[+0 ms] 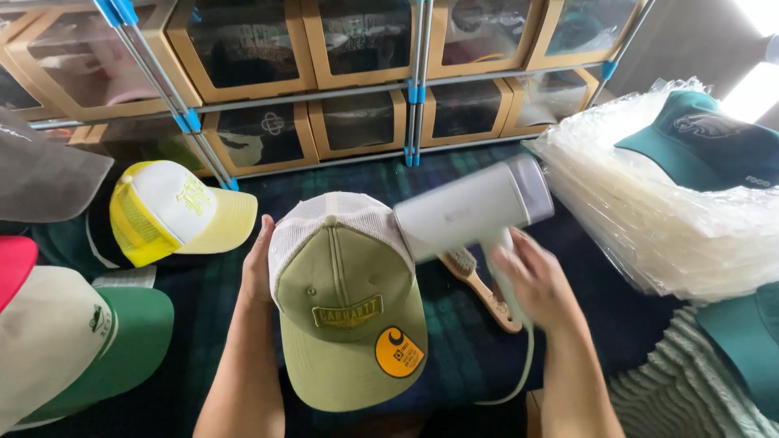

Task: The person cleans a green and white baseball cap by brushing it with a wooden brush and drying it with a hair dryer. They then place the cap on a wooden head form and wrap it in a plastic bag.

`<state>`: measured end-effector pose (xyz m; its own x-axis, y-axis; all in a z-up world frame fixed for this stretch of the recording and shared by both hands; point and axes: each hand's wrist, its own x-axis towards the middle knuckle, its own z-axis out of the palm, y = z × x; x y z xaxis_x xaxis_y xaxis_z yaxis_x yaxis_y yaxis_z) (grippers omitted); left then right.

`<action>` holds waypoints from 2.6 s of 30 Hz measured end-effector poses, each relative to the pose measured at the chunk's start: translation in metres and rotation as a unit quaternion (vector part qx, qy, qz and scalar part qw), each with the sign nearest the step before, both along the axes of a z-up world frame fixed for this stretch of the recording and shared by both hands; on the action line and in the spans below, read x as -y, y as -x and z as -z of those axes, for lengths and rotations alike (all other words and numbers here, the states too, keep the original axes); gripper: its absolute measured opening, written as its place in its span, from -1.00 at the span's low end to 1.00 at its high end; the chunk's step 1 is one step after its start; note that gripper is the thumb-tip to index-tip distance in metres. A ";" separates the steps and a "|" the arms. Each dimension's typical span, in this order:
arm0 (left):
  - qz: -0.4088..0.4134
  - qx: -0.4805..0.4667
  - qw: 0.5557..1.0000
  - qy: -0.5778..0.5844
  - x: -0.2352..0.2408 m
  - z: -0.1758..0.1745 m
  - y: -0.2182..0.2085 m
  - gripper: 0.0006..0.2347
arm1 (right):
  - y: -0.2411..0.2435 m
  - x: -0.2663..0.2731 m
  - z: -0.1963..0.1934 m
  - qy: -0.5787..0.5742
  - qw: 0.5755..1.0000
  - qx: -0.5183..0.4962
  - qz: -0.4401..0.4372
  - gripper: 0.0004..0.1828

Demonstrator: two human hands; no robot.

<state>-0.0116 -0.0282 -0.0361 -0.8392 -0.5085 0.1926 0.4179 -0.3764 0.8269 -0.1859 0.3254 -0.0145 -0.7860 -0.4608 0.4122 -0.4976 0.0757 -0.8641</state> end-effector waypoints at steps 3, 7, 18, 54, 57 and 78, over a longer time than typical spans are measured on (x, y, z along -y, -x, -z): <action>0.004 0.008 1.000 -0.005 0.003 0.005 0.001 -0.58 | 0.031 0.034 -0.052 -0.085 0.986 0.131 -0.061 -0.47; 0.020 0.019 1.000 -0.001 -0.025 -0.027 -0.006 -0.59 | 0.077 0.064 -0.047 -0.117 0.965 0.209 -0.107 -0.51; 0.026 0.019 0.999 0.014 -0.016 -0.019 -0.001 -0.55 | 0.036 0.010 -0.051 -0.100 0.978 0.165 -0.079 -0.60; 0.049 0.003 0.995 0.086 -0.005 -0.015 0.000 -0.50 | 0.126 0.123 -0.106 -0.351 0.897 0.185 -0.197 -0.61; 0.044 0.013 0.997 0.065 -0.009 -0.019 0.004 -0.48 | 0.129 0.082 -0.062 -0.259 0.919 0.235 -0.181 -0.64; 0.036 0.012 0.999 0.022 -0.016 -0.021 0.000 -0.54 | 0.073 0.009 -0.024 -0.136 0.954 0.235 -0.127 -0.58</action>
<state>-0.0112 -0.0122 -0.0154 -0.8775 -0.4385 0.1939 0.3717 -0.3668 0.8528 -0.2587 0.3160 0.0092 -0.7036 -0.7001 -0.1213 -0.0917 0.2587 -0.9616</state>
